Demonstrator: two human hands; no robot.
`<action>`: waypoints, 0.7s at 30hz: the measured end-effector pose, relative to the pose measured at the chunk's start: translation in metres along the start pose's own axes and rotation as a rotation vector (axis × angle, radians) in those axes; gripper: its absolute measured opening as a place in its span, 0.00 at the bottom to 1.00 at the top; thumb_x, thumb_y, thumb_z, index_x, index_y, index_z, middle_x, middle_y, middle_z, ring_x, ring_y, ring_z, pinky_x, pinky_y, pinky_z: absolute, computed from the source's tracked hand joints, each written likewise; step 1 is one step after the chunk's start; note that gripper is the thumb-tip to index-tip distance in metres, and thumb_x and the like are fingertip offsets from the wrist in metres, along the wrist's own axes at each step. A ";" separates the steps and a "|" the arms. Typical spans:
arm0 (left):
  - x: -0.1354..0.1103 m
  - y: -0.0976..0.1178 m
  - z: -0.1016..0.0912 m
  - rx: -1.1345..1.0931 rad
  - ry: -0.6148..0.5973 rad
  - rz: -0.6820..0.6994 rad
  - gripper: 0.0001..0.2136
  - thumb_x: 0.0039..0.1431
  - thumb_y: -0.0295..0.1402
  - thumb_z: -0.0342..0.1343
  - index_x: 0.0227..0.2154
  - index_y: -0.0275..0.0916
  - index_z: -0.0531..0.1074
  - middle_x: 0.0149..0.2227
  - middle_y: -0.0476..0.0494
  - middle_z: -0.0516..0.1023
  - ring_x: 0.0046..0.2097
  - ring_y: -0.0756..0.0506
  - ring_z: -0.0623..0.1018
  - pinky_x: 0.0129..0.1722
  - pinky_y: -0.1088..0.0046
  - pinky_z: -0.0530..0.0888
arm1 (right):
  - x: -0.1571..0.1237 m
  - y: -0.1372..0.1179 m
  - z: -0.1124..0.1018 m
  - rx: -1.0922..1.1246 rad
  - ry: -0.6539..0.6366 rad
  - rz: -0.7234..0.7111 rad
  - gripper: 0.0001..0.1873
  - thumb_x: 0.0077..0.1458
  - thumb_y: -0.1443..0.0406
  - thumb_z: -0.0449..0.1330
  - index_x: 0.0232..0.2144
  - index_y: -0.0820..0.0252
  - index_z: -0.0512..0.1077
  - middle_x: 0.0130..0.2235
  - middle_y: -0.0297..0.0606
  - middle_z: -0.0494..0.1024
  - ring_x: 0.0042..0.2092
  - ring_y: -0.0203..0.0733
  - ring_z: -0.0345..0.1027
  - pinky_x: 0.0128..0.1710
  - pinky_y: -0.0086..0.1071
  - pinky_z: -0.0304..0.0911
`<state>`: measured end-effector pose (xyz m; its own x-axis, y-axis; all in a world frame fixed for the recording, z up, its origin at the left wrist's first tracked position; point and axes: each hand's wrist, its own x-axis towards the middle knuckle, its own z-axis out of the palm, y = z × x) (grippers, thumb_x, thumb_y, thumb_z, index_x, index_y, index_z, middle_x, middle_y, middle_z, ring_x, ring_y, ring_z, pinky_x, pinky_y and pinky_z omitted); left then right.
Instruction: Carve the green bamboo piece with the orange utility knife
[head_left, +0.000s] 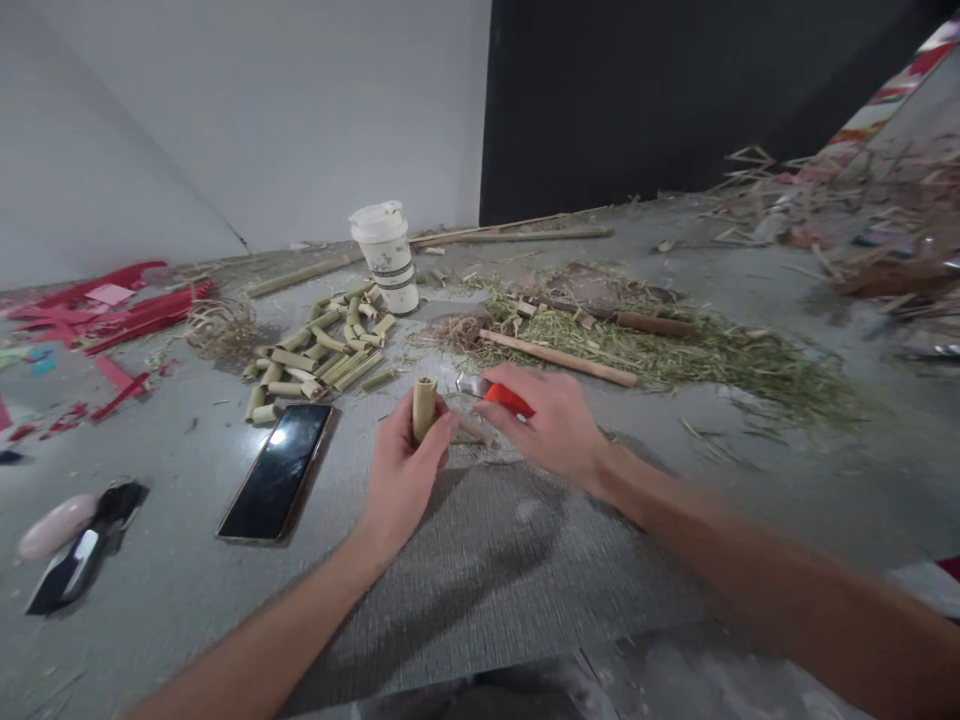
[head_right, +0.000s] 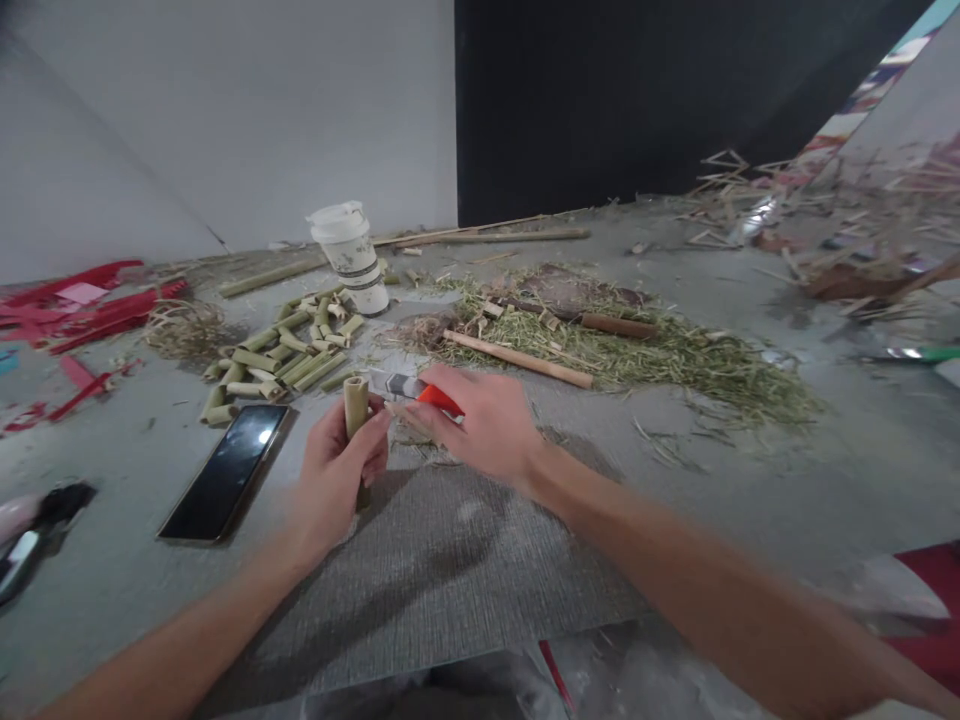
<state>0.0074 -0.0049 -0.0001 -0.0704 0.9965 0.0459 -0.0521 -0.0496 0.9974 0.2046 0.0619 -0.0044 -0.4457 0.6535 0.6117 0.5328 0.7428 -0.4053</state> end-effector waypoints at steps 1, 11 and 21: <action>0.000 -0.001 0.000 -0.043 -0.026 -0.005 0.12 0.69 0.41 0.64 0.37 0.42 0.68 0.25 0.57 0.60 0.23 0.54 0.61 0.21 0.79 0.61 | 0.000 0.001 0.000 0.024 -0.007 -0.009 0.18 0.74 0.49 0.57 0.46 0.55 0.77 0.38 0.36 0.85 0.34 0.40 0.75 0.34 0.33 0.60; -0.001 -0.015 0.004 -0.370 -0.129 -0.220 0.16 0.54 0.28 0.68 0.41 0.43 0.67 0.28 0.58 0.70 0.22 0.56 0.64 0.18 0.83 0.59 | 0.000 0.004 0.000 -0.005 -0.161 -0.150 0.16 0.74 0.52 0.57 0.47 0.55 0.78 0.40 0.38 0.87 0.38 0.43 0.78 0.37 0.34 0.60; -0.001 -0.016 0.003 -0.319 -0.116 -0.188 0.18 0.58 0.35 0.72 0.45 0.40 0.69 0.25 0.59 0.70 0.21 0.56 0.64 0.19 0.81 0.63 | 0.000 -0.001 -0.001 -0.030 -0.240 -0.119 0.09 0.69 0.60 0.58 0.43 0.55 0.78 0.37 0.35 0.86 0.34 0.41 0.74 0.33 0.34 0.53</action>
<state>0.0113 -0.0049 -0.0155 0.0817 0.9904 -0.1118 -0.3620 0.1340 0.9225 0.2048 0.0616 -0.0033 -0.6627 0.5802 0.4735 0.4859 0.8142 -0.3177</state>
